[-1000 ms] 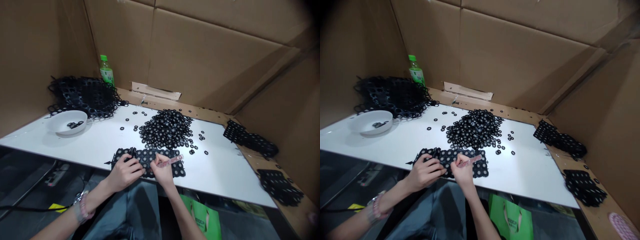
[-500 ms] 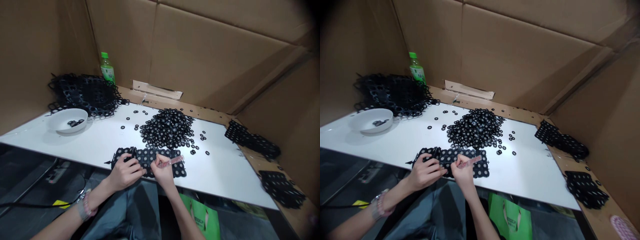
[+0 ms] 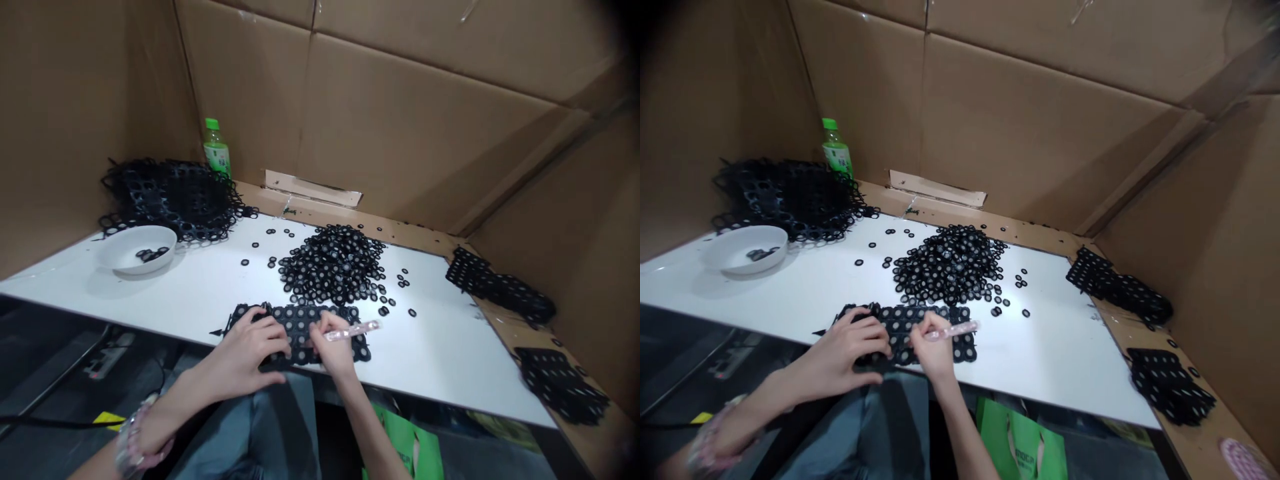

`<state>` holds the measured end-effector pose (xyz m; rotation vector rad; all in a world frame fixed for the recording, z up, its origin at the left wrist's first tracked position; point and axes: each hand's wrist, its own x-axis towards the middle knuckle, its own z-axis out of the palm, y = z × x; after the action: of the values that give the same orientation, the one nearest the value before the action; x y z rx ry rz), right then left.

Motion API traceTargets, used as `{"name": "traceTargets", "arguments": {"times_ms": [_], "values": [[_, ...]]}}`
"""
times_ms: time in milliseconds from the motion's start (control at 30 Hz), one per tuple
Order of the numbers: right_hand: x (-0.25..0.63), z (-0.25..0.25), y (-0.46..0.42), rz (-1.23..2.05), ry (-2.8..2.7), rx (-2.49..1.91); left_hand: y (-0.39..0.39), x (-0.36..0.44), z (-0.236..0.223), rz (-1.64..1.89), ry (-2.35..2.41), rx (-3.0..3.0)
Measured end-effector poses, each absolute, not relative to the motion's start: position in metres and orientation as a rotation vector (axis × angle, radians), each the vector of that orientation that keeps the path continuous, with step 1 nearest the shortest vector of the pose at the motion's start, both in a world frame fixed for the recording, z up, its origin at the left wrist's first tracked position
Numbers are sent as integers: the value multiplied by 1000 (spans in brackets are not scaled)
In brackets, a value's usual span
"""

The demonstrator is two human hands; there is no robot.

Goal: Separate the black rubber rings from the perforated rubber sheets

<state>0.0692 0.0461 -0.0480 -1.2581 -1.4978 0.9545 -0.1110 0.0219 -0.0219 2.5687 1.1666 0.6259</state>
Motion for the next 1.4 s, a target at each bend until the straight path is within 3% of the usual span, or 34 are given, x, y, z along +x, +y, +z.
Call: {"name": "traceTargets", "arguments": {"times_ms": [133, 200, 400, 767, 933, 1133, 1233, 1400], "values": [[112, -39, 39, 1024, -1324, -1226, 40, -114, -10, 546, 1323, 2441], [137, -39, 28, 1086, -1521, -1206, 52, -111, -13, 528, 1465, 2409], [174, -47, 1, 566, -2093, -1230, 70, -100, -30, 477, 1570, 2395], [178, -57, 17, 25, -2446, -878, 84, -88, -24, 425, 1353, 2264], [186, -42, -5, 241, -2322, -960, 85, -81, -31, 423, 1268, 2277], [131, -17, 20, 993, -1296, -1040, 89, -80, -37, 413, 1244, 2274], [97, -24, 51, 1081, -1197, -1179, 90, -80, -36, 410, 1231, 2273], [83, -47, 72, 965, -1296, -1286, 88, -81, -33, 404, 1226, 2266]]}}
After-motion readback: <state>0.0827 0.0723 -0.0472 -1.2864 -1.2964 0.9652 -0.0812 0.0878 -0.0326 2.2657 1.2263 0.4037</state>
